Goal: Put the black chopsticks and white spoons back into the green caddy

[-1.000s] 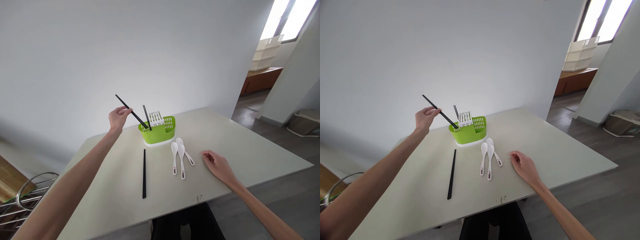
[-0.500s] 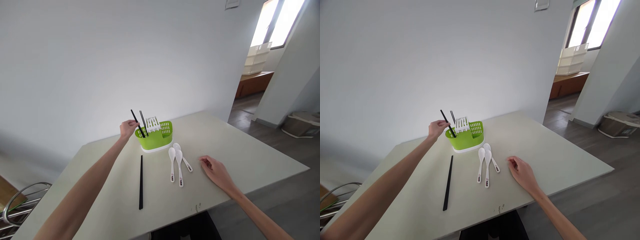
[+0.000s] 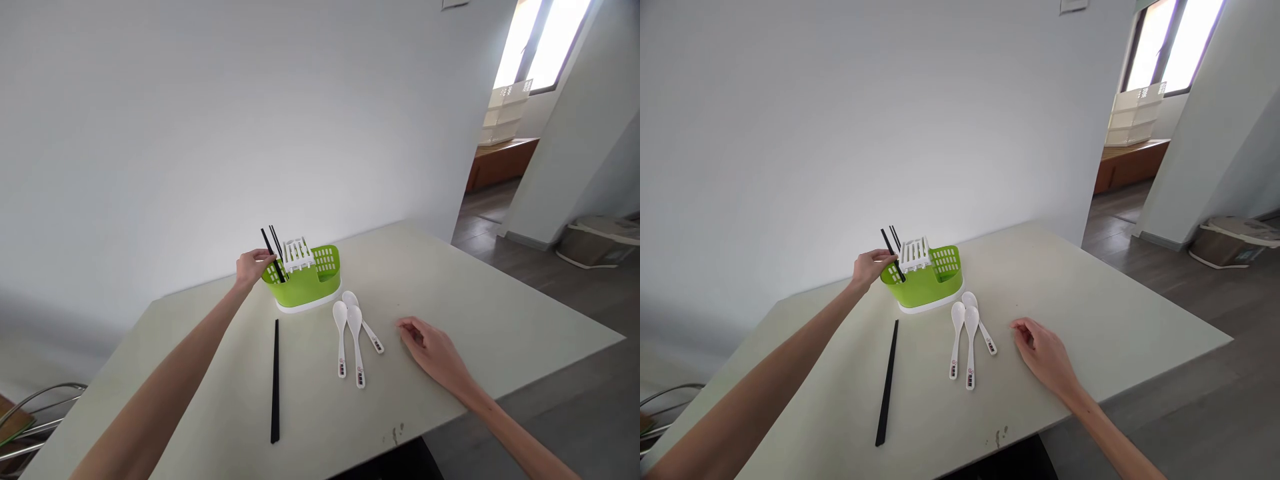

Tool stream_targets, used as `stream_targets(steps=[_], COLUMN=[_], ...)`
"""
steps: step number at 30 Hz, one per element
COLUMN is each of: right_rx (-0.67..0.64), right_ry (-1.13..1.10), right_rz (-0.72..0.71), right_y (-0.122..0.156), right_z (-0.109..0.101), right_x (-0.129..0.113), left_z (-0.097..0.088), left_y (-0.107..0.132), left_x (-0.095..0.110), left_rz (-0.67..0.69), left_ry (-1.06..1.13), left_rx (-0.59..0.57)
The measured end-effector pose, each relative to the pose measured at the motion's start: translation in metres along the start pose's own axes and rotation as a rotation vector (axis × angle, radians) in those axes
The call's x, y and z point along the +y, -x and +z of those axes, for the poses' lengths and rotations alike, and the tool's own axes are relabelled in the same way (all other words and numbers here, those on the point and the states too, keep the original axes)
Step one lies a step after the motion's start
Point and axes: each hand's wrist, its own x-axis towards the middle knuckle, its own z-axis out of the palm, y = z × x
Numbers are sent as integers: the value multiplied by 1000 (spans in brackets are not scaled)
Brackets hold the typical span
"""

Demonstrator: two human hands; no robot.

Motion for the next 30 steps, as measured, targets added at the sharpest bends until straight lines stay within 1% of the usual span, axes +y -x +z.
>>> stream_targets(steps=[6,10,11,13,15,17,18,19,20,22,23,24,25,27,28,30], right_rx=[1,10,12,19,23,22,21,20,18,15,13,13,12,10,7,1], right_ry=[12,14,12,11,16,26,31,36,40,47,52,57,64,79,85,94], right_rz=[22,19,14,7,6,6,5,3,2,1,1,0,-1,-3,-3,-2], right_y=[0,2,2,2,2,2,2,2,2,3,4,4,5,6,6,6], right_z=[0,-1,-1,-1,-2,-3,-3,-3,-3,-3,-3,-3,-3,-3,-2,-2], right_x=[-1,-1,-1,-2,-2,-2,-2,-2,-2,-1,-1,0,1,4,5,7], left_z=[6,4,2,-4,-12,-21,-25,-28,-31,-35,-36,-37,-37,-37,-36,-34], left_y=[-3,5,8,18,32,51,63,77,92,124,140,155,169,192,200,208], left_x=[-5,-6,-8,-15,-26,-41,-49,-57,-64,-74,-77,-77,-76,-68,-63,-52], left_rz=[24,51,60,63,24,-32,-49,-48,-37,1,12,24,29,42,49,59], left_ry=[9,69,82,87,26,-64,-107,-147,-186,-292,-342,-384,-424,-512,-561,-650], left_rx=[1,17,40,126,208,214,173,95,-4,-257,-358,-429,-463,-487,-489,-503])
